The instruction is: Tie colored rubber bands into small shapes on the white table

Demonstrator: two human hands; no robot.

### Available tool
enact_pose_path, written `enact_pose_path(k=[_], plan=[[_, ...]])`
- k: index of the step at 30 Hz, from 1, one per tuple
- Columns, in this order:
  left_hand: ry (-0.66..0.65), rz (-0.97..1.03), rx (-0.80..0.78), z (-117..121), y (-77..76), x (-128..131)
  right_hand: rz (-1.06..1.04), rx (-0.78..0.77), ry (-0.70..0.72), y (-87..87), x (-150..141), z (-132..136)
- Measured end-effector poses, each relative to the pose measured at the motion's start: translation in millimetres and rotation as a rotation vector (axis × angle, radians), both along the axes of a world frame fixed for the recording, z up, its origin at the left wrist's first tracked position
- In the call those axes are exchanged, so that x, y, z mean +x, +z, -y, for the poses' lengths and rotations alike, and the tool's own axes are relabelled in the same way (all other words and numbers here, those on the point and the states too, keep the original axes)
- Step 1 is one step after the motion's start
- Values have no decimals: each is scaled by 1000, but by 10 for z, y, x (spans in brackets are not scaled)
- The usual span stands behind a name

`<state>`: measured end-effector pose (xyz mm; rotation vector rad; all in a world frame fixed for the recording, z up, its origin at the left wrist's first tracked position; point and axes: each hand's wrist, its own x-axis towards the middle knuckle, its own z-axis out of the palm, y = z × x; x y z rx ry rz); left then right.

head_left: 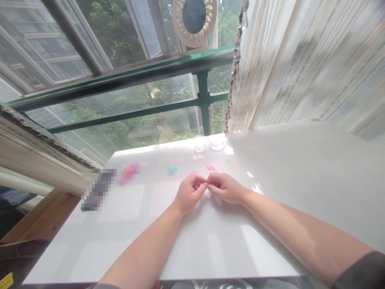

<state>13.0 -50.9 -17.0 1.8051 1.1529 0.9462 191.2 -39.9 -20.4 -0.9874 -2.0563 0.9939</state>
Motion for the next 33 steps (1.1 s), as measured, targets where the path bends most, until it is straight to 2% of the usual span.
enact_pose_path(k=[33], plan=[[-29,-29,7,0,10,9,8,1,-14,25,-6,14]])
